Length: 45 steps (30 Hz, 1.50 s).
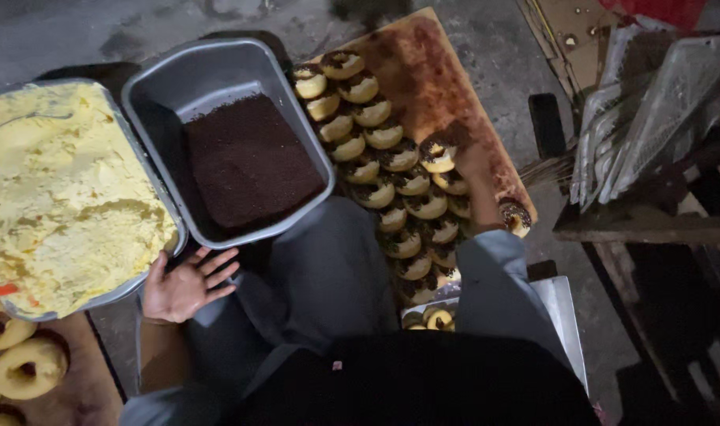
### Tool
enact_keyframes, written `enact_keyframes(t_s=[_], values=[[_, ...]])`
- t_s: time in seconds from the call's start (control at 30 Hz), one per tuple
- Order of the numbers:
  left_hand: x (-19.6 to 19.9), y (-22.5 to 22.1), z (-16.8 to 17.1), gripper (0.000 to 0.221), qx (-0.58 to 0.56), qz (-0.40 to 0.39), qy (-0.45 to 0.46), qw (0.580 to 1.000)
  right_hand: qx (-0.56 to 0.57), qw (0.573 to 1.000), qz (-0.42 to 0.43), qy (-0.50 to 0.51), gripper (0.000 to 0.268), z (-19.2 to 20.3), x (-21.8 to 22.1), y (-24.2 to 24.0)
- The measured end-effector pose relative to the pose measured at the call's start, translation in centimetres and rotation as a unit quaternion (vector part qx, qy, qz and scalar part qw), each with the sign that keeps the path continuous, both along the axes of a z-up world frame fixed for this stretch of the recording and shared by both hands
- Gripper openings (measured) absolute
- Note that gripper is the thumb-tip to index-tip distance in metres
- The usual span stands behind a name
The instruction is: The person repeatedly picks up plain donuts, dips them into a yellow mixture, then into a dark liquid, and places them on a wooden board. The process continues with multiple donuts being coated and arranged in rows.
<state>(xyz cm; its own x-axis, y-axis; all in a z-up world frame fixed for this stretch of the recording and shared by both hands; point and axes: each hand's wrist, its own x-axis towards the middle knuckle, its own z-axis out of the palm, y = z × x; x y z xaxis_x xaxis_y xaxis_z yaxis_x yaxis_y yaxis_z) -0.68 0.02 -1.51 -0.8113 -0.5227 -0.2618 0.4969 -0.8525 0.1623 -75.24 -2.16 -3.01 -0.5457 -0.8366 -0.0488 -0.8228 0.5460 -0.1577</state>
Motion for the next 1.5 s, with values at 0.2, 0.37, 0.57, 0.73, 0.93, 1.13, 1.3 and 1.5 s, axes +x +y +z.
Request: enact_keyframes(t_s=[0.2,0.37,0.57,0.73,0.93,1.13,1.3,1.5], values=[[0.1,0.2,0.2,0.082,0.01,0.007,0.018,1.0,-0.026,0.934,0.118,-0.337,0.049,2.0,-2.7,3.9],[-0.5,0.1,1.3,0.091,-0.011,0.006,-0.078,0.997,-0.028,0.913,0.06,-0.402,0.129,1.2,-1.7,7.4],[-1.1,0.4,2.8,0.092,-0.031,0.006,-0.086,0.996,-0.05,0.971,0.116,-0.202,0.129,0.9,0.6,6.9],[-1.0,0.4,2.6,0.094,-0.036,0.003,-0.144,0.989,0.087,0.955,-0.021,-0.282,0.125,2.4,0.9,7.7],[-0.3,0.5,0.7,0.077,-0.006,0.004,0.05,0.999,-0.071,0.941,0.112,-0.311,0.117,2.4,1.7,5.9],[-1.2,1.1,1.7,0.075,-0.016,0.037,-0.049,0.998,-0.013,0.969,0.095,-0.228,0.104,4.1,4.7,2.6],[-1.9,6.8,3.1,0.055,-0.072,0.2,-0.139,0.967,0.013,0.963,0.178,-0.202,0.092,4.3,14.1,-2.5],[10.8,16.5,-3.9,0.038,-0.075,0.503,-0.287,0.812,-0.004,0.985,0.122,-0.118,0.076,5.8,22.1,1.8]])
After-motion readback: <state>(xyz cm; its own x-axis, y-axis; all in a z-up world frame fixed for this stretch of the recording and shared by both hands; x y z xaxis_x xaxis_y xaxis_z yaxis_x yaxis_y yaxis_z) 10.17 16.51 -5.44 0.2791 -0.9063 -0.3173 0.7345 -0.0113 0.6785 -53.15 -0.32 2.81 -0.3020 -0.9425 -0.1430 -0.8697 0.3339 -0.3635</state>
